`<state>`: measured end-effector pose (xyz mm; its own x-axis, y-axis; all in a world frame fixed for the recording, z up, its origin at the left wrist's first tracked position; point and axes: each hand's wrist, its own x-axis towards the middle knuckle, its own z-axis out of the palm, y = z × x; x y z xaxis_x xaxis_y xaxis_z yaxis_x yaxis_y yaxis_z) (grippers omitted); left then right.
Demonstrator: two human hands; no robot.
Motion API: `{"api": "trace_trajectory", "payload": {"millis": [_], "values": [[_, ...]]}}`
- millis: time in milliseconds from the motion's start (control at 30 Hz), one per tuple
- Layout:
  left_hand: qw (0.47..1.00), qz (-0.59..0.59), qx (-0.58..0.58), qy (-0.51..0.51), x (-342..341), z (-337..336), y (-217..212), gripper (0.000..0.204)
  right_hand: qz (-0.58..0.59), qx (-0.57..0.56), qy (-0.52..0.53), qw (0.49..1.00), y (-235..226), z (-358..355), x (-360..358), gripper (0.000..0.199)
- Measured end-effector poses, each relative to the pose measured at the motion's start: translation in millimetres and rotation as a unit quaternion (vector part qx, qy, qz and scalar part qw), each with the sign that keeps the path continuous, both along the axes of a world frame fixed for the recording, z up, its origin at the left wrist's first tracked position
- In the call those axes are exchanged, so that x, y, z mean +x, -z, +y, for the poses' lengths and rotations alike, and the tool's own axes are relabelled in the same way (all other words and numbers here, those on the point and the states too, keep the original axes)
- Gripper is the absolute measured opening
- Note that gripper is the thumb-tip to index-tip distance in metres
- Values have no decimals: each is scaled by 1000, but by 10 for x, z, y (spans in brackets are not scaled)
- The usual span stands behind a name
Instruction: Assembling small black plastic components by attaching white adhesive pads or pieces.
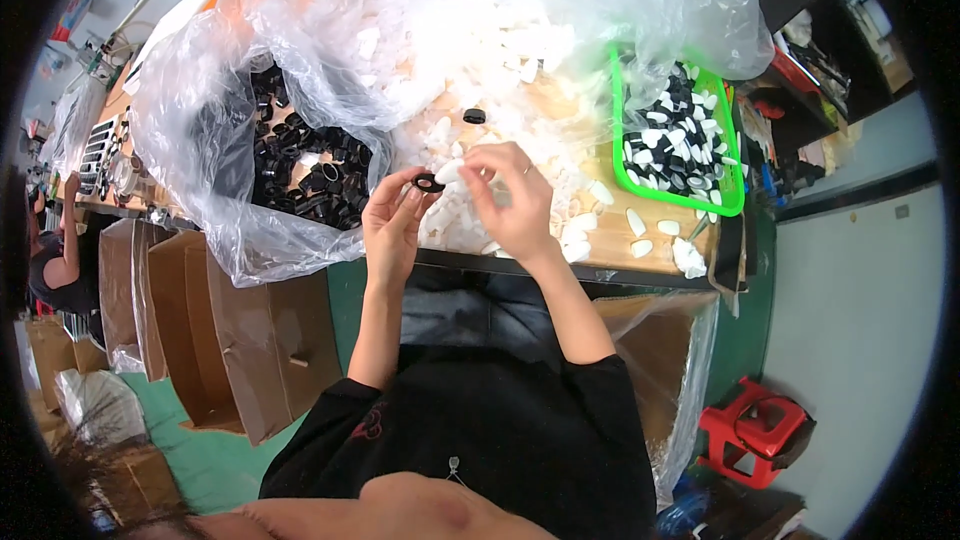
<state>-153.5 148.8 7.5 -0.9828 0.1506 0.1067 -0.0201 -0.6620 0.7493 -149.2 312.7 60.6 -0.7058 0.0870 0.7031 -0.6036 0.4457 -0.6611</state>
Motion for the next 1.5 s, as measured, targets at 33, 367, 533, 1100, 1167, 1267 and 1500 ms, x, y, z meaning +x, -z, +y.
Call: {"api": "trace_trajectory", "payload": {"millis": [33,367,533,1100,1167,1267,1500], "values": [[1000,5,2,3,1,13,-22,25,66,41,2,997,-56,-44,31,19],[999,29,-15,10,81,83,-177,23,175,143,12,974,44,-75,23,27],[997,51,-63,-16,89,82,-158,26,133,133,-5,982,27,-89,55,29],[995,35,-83,-36,83,129,-97,16,-53,-3,-9,999,111,-87,258,29],[999,13,-50,10,86,94,-122,12,-29,11,-8,999,49,-93,263,21],[982,145,-122,-18,43,95,-53,6,-86,-55,-41,994,76,-69,272,22],[994,104,-43,-5,132,139,-124,7,-173,-273,-124,938,136,-102,329,17]]}}
